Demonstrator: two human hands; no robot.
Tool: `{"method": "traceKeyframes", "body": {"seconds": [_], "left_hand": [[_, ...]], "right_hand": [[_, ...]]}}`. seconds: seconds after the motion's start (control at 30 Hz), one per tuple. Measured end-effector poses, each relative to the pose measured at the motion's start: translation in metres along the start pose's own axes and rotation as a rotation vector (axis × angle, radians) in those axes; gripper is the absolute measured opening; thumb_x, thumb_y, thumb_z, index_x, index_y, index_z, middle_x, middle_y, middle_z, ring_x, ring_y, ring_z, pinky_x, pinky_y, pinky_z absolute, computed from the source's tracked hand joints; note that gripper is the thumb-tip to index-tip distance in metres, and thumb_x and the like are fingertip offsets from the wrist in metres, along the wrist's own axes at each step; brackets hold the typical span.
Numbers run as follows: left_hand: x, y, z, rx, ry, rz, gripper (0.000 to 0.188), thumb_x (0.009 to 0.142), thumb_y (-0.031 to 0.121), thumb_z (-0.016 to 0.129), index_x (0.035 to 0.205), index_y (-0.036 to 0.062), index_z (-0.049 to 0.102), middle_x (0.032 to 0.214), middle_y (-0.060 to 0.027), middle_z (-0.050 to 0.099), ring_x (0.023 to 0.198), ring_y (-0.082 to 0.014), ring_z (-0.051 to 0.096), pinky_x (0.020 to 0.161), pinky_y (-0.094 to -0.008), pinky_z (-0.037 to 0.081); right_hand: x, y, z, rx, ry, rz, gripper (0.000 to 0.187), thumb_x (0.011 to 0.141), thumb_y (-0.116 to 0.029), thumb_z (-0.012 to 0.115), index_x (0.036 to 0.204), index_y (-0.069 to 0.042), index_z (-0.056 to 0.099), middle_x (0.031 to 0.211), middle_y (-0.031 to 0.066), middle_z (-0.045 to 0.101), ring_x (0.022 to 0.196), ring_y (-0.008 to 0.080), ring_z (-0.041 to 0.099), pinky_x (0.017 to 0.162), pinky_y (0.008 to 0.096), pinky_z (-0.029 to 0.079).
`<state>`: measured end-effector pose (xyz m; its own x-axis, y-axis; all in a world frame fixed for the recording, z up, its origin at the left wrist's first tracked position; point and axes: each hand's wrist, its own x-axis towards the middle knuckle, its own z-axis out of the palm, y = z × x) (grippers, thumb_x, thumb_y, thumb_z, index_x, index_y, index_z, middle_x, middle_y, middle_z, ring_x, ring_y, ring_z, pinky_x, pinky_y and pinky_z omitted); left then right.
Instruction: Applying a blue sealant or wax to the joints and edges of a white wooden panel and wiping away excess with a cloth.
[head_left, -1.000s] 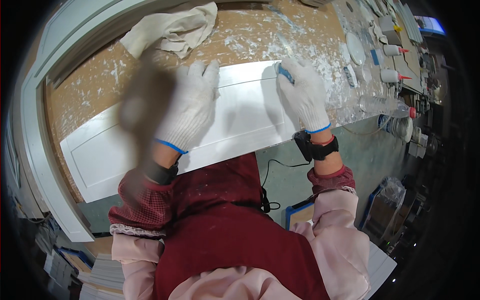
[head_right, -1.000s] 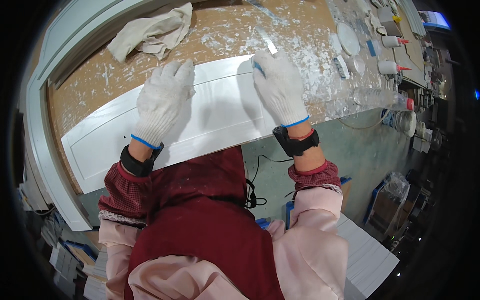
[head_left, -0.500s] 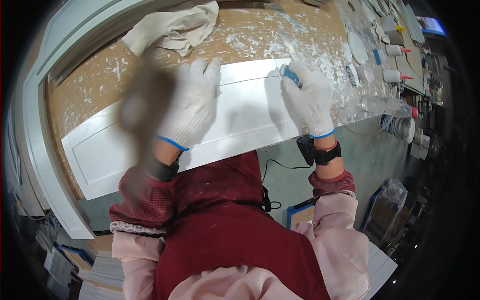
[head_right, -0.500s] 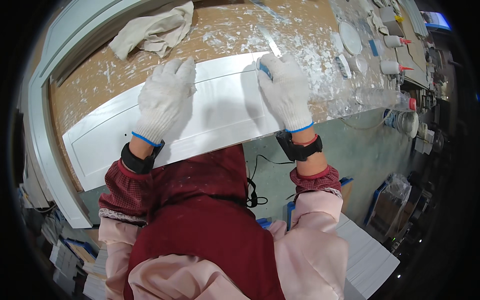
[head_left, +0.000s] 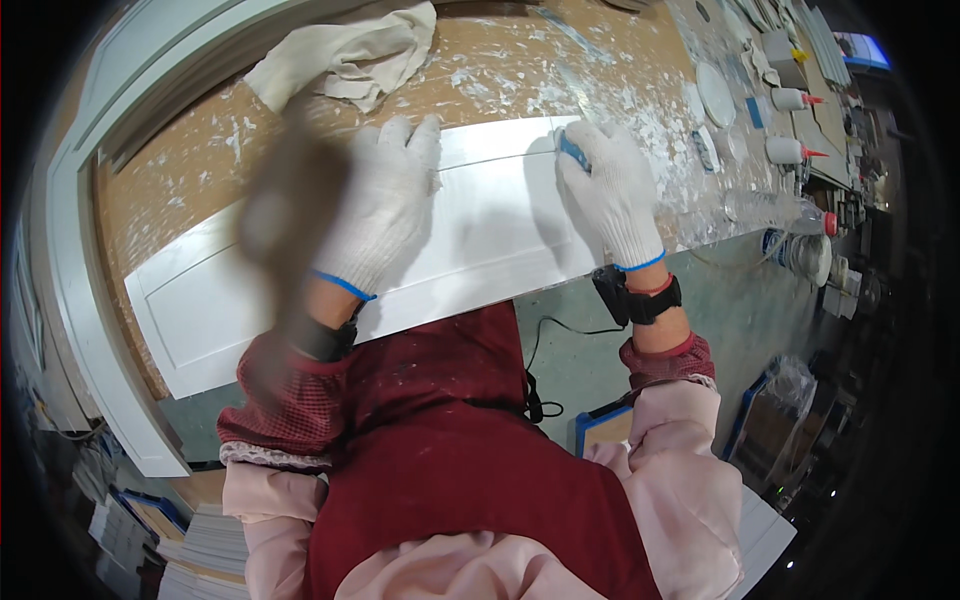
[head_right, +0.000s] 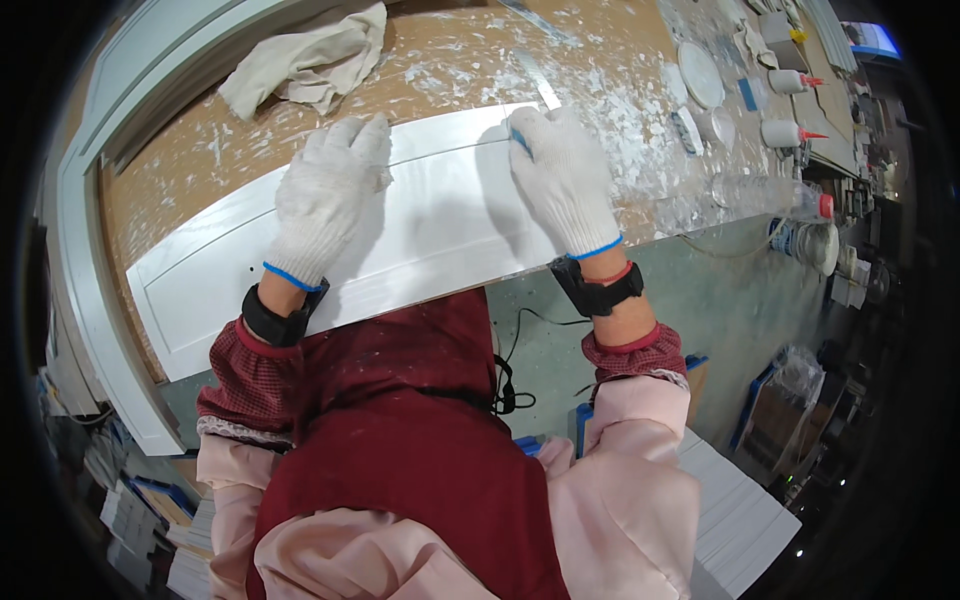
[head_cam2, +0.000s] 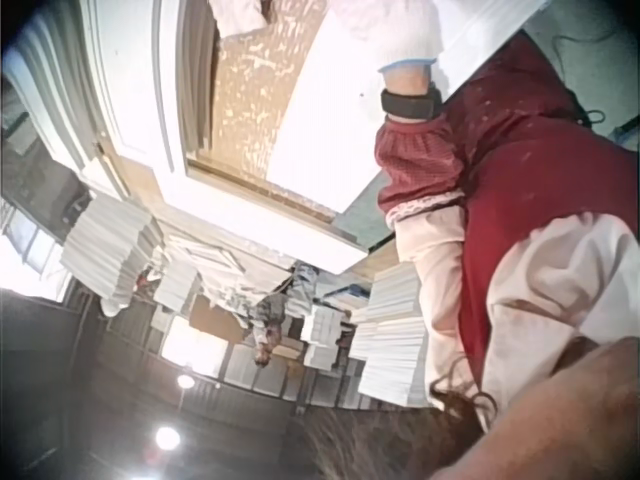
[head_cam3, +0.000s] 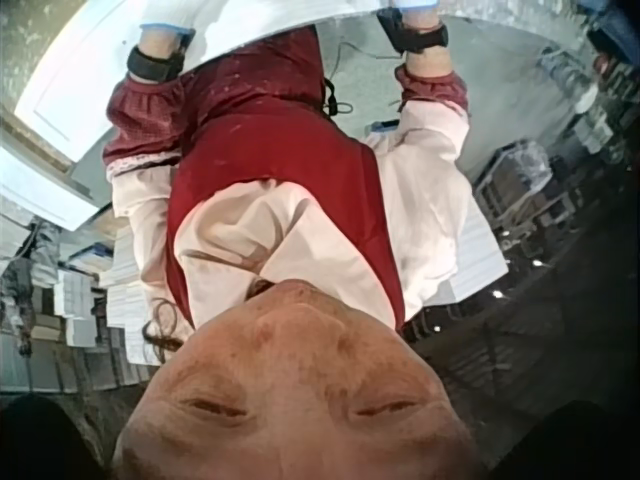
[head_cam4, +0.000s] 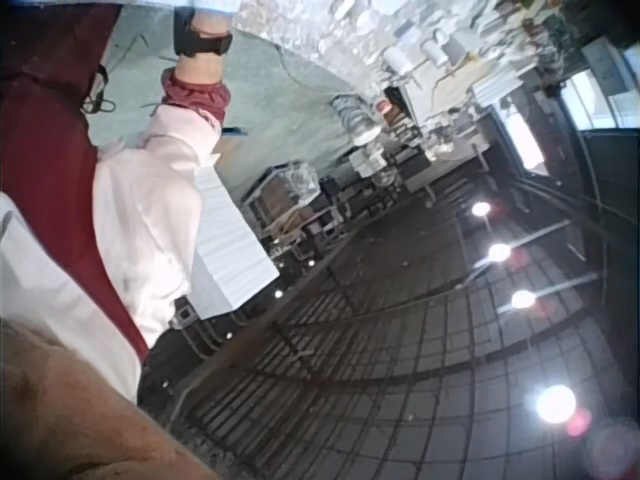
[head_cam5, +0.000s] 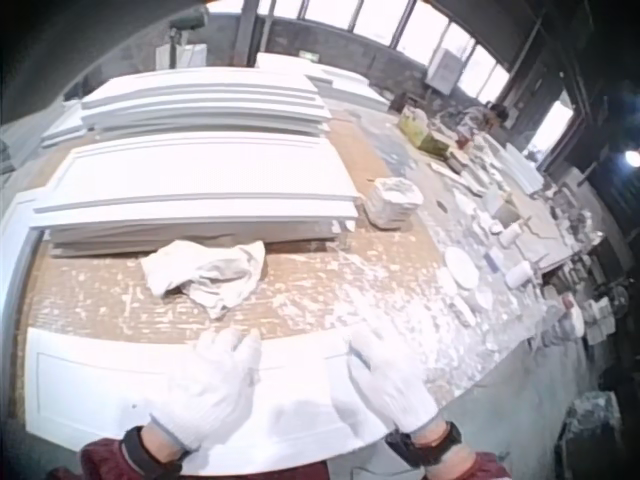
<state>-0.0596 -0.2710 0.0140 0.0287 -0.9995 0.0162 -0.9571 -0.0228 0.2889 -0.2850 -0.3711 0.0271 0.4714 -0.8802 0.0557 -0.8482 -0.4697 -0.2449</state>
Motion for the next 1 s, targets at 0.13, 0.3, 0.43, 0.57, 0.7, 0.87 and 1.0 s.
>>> {"method": "traceKeyframes", "body": {"seconds": [0.13,0.3,0.43,0.57,0.7,0.87,1.0], "left_hand": [[0.0,0.001,0.0,-0.008,0.021,0.005,0.05,0.083,0.02,0.07,0.13,0.0085,0.056,0.114,-0.0128,0.062,0.105,-0.034,0.06,0.087,-0.0431,0.052],[0.002,0.001,0.001,0.017,0.013,0.001,0.05,0.083,0.021,0.07,0.129,0.0071,0.056,0.113,-0.0132,0.062,0.105,-0.0339,0.06,0.088,-0.0431,0.052],[0.002,0.001,0.001,-0.008,0.002,-0.008,0.05,0.084,0.022,0.07,0.129,0.0066,0.056,0.113,-0.0134,0.062,0.105,-0.0338,0.06,0.088,-0.0429,0.052],[0.002,0.001,0.001,0.002,0.03,0.001,0.049,0.084,0.02,0.069,0.129,0.0083,0.056,0.113,-0.0131,0.062,0.105,-0.0336,0.06,0.088,-0.0427,0.052],[0.002,0.001,0.001,0.016,0.004,-0.007,0.049,0.084,0.02,0.069,0.13,0.0102,0.056,0.113,-0.0124,0.062,0.105,-0.0334,0.06,0.087,-0.0425,0.052],[0.0,0.001,0.001,-0.018,0.047,0.004,0.05,0.084,0.021,0.069,0.13,0.0104,0.055,0.114,-0.0125,0.062,0.105,-0.0335,0.06,0.087,-0.0424,0.053],[0.001,0.0,0.002,0.008,0.008,-0.012,0.05,0.084,0.021,0.069,0.131,0.0105,0.055,0.115,-0.0124,0.062,0.105,-0.0335,0.06,0.087,-0.0429,0.052]], "right_hand": [[0.001,-0.001,0.002,-0.006,0.061,-0.038,0.02,0.08,-0.017,0.065,0.1,-0.01,0.066,0.088,0.0168,0.062,0.086,0.0362,0.061,0.074,0.0434,0.05],[-0.001,-0.002,0.003,-0.027,0.033,-0.001,0.019,0.081,-0.018,0.065,0.099,-0.012,0.067,0.088,0.016,0.062,0.086,0.0353,0.062,0.073,0.0433,0.05],[-0.006,-0.003,0.001,0.016,0.082,-0.01,0.02,0.081,-0.018,0.066,0.101,-0.014,0.067,0.09,0.0154,0.063,0.085,0.0351,0.063,0.073,0.0428,0.05],[-0.009,-0.006,0.001,0.001,0.093,-0.023,0.015,0.085,-0.019,0.062,0.099,-0.014,0.066,0.089,0.0156,0.062,0.082,0.0368,0.063,0.069,0.0457,0.051],[-0.012,-0.008,0.002,0.004,0.098,-0.028,0.013,0.087,-0.019,0.06,0.097,-0.014,0.065,0.088,0.0156,0.061,0.08,0.0377,0.064,0.068,0.0475,0.051],[-0.015,-0.009,0.004,0.0,0.098,0.02,0.018,0.083,-0.018,0.066,0.1,-0.014,0.067,0.092,0.0151,0.063,0.082,0.0354,0.062,0.071,0.0432,0.05],[-0.017,-0.01,0.004,0.007,0.043,0.069,0.017,0.084,-0.018,0.066,0.101,-0.014,0.066,0.093,0.0156,0.063,0.085,0.0353,0.062,0.072,0.0433,0.049]]}}
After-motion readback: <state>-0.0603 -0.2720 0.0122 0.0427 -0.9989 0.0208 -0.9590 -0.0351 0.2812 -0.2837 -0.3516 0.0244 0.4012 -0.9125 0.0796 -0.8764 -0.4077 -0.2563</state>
